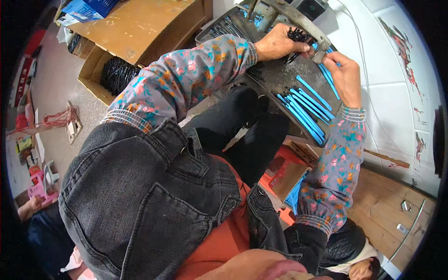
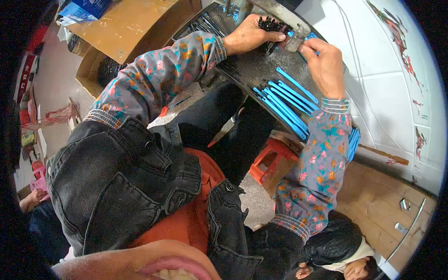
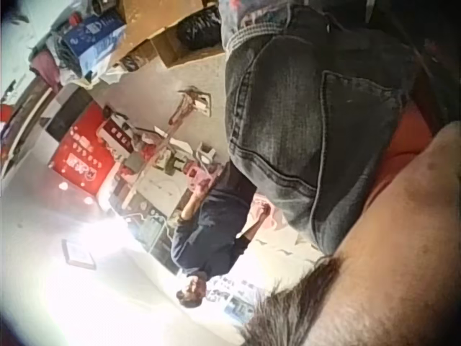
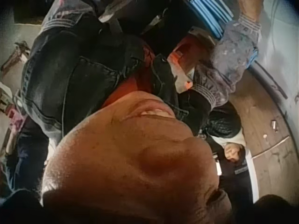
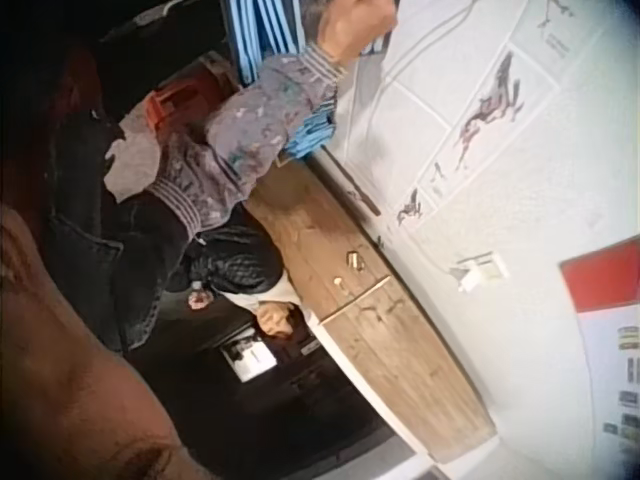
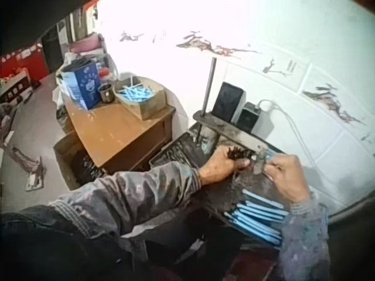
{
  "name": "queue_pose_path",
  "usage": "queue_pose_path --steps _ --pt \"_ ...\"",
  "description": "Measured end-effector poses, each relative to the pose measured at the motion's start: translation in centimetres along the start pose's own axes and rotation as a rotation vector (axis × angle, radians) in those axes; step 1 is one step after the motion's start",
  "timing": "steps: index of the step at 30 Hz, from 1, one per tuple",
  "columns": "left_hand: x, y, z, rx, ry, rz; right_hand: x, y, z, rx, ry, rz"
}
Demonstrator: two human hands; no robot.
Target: Assembling blue components into a jig on a production line.
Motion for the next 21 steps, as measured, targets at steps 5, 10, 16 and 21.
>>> queue_pose_path --steps 5,10,16,21 --pt "-0.5 -0.6 -0.1 -0.057 -0.002 -0.02 -1.8 2.6 1.0 0.2 0.105 0.118" --pt "-0.2 -0.7 0.4 -0.172 -0.016 -0.053 -4.3 4.7 3.6 -0.147 -0.023 -0.007" --pt "-0.1 -1.0 0.4 -0.208 -0.086 -0.02 -4.0 2.5 5.3 -0.404 -0.07 -0.156" --pt "-0.5 -0.8 0.2 -0.169 -0.141 -0.051 -4.0 1.9 5.6 -0.417 -0.086 -0.143"
Point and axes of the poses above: each hand's wrist, its own x-axis towards the middle knuckle, its own z-axis out of the palm, y = z × x, the point moved 2 cm from there along x, towards the middle knuckle, and after that the axes turned 12 degrees about -y, right-handed, at the moved point
